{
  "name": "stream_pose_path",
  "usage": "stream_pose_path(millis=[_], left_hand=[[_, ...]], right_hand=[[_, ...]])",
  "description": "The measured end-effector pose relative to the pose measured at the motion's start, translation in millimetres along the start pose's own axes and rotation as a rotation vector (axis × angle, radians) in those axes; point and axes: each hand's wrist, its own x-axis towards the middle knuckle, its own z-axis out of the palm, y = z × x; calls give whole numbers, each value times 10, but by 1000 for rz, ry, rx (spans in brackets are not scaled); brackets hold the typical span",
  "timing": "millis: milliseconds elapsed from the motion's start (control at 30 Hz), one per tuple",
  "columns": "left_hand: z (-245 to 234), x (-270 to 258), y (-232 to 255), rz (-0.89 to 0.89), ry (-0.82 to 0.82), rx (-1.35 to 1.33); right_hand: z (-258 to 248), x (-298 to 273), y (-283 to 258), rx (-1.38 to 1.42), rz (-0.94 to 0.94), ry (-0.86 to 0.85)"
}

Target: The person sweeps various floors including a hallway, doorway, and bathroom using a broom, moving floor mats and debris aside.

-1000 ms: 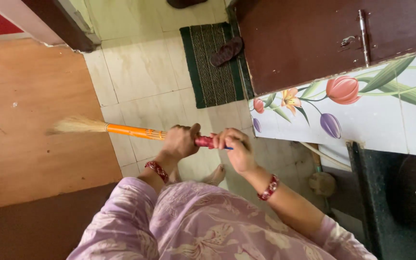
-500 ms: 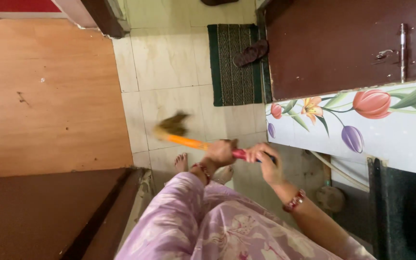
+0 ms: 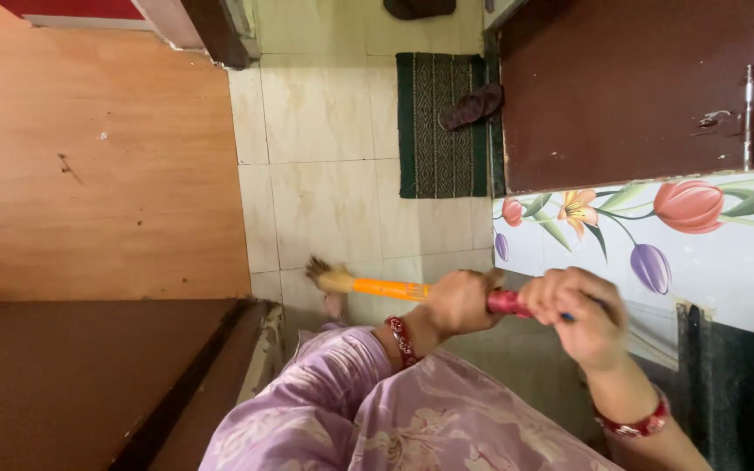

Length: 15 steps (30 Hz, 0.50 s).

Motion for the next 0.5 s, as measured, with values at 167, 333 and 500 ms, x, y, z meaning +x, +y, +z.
stream_pose_path(millis=[167, 333, 500], left_hand=[[-241, -439, -1014, -228, -77, 198], [-714, -420, -918, -17, 151, 352], [-723, 644, -121, 288, 146, 293]], right_hand=[[289, 175, 1033, -23, 227, 24], [378, 306, 1033, 314, 121, -69], [-297, 406, -190, 30, -36, -106]])
